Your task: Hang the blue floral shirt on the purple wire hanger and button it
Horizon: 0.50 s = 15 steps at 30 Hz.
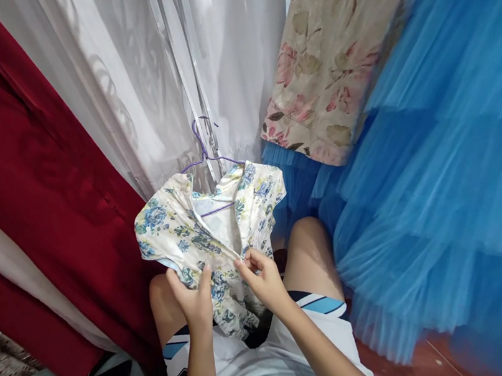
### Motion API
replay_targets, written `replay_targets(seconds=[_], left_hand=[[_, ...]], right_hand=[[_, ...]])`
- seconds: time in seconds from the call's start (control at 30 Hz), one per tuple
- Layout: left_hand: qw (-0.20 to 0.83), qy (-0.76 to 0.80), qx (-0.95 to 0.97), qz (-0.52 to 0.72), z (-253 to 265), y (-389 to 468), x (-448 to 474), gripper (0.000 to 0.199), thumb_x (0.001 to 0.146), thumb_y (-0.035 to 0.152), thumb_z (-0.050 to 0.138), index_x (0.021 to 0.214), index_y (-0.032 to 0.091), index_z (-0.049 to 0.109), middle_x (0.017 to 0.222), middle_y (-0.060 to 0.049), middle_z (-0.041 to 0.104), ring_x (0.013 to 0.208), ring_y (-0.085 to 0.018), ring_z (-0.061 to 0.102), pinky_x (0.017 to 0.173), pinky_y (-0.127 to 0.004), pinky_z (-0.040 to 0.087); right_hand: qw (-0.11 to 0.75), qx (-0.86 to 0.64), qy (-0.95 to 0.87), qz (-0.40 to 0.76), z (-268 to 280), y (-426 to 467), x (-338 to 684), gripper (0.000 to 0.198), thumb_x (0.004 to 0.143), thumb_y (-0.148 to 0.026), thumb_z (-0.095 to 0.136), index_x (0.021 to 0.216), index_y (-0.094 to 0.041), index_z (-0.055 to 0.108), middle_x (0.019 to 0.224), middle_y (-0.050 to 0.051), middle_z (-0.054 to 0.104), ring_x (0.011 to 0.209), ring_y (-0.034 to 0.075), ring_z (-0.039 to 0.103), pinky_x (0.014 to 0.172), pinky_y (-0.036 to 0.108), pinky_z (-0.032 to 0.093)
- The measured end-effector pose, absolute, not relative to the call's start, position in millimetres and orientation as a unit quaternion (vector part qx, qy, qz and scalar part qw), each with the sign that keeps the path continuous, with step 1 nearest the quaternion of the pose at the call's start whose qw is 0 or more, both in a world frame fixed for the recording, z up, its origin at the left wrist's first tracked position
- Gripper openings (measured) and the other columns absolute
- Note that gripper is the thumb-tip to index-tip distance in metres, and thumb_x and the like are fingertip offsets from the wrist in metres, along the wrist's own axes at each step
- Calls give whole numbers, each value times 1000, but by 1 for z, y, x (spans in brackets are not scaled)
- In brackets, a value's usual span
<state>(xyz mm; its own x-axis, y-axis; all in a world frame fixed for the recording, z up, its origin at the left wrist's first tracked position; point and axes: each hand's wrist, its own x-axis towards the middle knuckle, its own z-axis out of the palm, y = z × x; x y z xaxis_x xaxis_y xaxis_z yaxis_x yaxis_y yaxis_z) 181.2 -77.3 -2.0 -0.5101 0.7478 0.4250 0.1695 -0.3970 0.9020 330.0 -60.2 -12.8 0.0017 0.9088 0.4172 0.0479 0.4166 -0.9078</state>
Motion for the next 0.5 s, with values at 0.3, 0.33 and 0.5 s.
replay_targets(seconds=[0.3, 0.33, 0.5], left_hand=[[-92, 385, 743, 540, 26, -102, 204, 50, 80, 6, 65, 123, 30, 54, 120, -8, 54, 114, -26, 51, 98, -45, 45], [-50, 375, 796, 472, 31, -98, 204, 41, 83, 4, 60, 116, 30, 59, 117, -6, 58, 113, -24, 51, 99, -45, 44], [76, 336, 885, 312, 53, -71, 194, 27, 89, 4, 50, 95, 24, 66, 109, -5, 62, 114, -23, 49, 100, -41, 43]], right_hand=[[580, -449, -612, 296, -12, -78, 337, 17, 79, -22, 59, 70, -21, 45, 63, -5, 40, 60, 12, 39, 59, 25, 32], [578, -446, -619, 288, -13, -78, 337, 18, 78, -21, 60, 69, -21, 44, 65, -4, 41, 62, 13, 40, 60, 25, 32], [589, -438, -611, 295, -22, -72, 336, 19, 78, -21, 60, 67, -20, 43, 66, -4, 43, 64, 13, 42, 61, 25, 34]])
